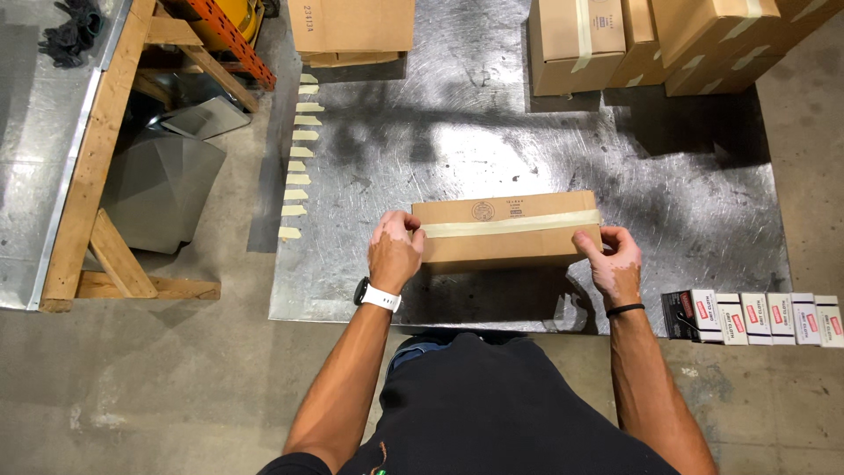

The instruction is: The person folds cardboard boxes, places items inside, and applies tape to seal them.

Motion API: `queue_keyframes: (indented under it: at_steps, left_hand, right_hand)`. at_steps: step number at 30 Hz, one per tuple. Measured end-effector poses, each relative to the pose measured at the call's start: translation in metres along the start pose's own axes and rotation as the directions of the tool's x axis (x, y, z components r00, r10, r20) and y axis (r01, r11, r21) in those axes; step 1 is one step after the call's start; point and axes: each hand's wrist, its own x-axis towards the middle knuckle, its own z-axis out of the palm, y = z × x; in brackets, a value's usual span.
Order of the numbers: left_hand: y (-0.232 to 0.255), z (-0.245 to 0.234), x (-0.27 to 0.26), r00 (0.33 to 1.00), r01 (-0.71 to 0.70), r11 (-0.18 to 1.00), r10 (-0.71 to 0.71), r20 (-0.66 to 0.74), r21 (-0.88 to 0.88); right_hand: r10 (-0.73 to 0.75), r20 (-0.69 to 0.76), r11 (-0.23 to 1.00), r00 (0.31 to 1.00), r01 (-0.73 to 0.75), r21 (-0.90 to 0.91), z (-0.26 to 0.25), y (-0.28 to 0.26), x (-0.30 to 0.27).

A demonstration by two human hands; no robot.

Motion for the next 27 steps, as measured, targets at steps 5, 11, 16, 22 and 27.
queue_keyframes:
  at_steps: [5,11,16,22,27]
  left_hand:
    - [-0.014,0.006,0.011,0.997,0.006,1.000,-0.007,0.073,0.012]
    - [0.027,-0.030,-0.003,0.999,-0.019,0.999,0.018,0.049,0.030]
    - [0.049,-0.037,-0.013,0.999,-0.041,0.992,0.043,-0.009,0.121]
    - [0.034,-0.018,-0.003,0.996,-0.090,0.976,0.089,0.015,0.198]
    - [0.012,-0.005,0.018,0.989,-0.118,0.975,0.099,0.111,0.188]
  right_hand:
    - [-0.006,-0.005,1.000,1.000,0.006,0.006,0.001,-0.002,-0.001]
    - [0.000,-0.010,1.000,1.000,0.000,0.001,-0.001,-0.002,-0.002]
    - [0.011,-0.009,1.000,1.000,-0.011,0.010,-0.002,-0.006,-0.005]
    - [0.003,-0.005,1.000,1.000,-0.003,-0.005,-0.003,-0.003,-0.003]
    - [-0.003,-0.029,1.000,1.000,0.003,-0.002,-0.001,-0.002,-0.003]
